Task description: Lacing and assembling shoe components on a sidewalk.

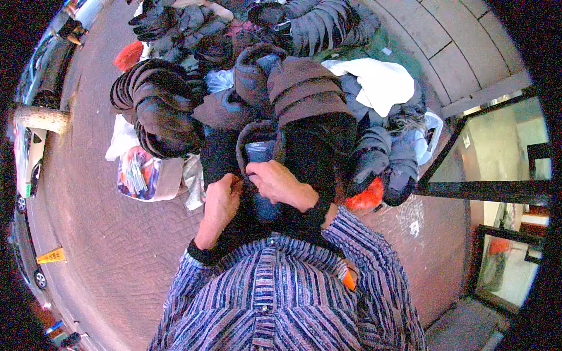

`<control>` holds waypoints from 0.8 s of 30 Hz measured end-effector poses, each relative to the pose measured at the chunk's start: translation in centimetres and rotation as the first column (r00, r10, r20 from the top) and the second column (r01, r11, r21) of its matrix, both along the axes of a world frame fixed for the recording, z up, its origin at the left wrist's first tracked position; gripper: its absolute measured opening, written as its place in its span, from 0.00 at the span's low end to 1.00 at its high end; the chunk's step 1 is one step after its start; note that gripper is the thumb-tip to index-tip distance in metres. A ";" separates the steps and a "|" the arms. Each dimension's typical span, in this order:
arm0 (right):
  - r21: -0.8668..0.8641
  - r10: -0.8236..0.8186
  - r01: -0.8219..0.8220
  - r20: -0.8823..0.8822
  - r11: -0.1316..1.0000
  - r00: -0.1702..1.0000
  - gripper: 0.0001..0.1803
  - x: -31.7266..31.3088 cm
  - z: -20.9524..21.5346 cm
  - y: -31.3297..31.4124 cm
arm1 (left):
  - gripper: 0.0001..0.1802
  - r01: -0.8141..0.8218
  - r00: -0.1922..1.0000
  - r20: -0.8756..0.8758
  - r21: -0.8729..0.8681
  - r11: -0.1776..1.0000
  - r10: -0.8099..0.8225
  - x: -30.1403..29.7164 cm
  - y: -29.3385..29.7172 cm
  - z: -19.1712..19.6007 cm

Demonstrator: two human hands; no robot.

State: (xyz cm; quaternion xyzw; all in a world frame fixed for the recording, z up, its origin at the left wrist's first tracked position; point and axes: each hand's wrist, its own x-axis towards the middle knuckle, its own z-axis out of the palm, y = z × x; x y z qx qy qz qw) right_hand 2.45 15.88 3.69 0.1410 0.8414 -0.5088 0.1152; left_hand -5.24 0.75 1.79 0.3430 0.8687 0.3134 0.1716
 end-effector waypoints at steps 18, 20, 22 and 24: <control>-0.980 -0.641 0.092 -0.042 0.174 0.767 0.06 0.4 1.6 5.6 | 0.12 0.362 0.838 -0.446 0.023 0.932 -0.315 0.6 1.3 1.2; -0.994 -0.677 0.056 -0.024 0.095 0.736 0.07 0.1 1.3 5.0 | 0.11 0.364 0.856 -0.403 0.022 0.931 -0.325 0.7 1.2 0.7; -0.963 -0.726 0.141 -0.072 0.229 0.684 0.11 0.3 1.3 4.9 | 0.08 0.343 0.910 -0.276 0.077 0.936 -0.311 0.6 1.0 1.1; -0.938 -0.762 0.228 -0.055 0.261 0.645 0.11 1.1 0.2 5.4 | 0.08 0.369 0.910 -0.233 0.077 0.926 -0.343 0.4 0.7 1.8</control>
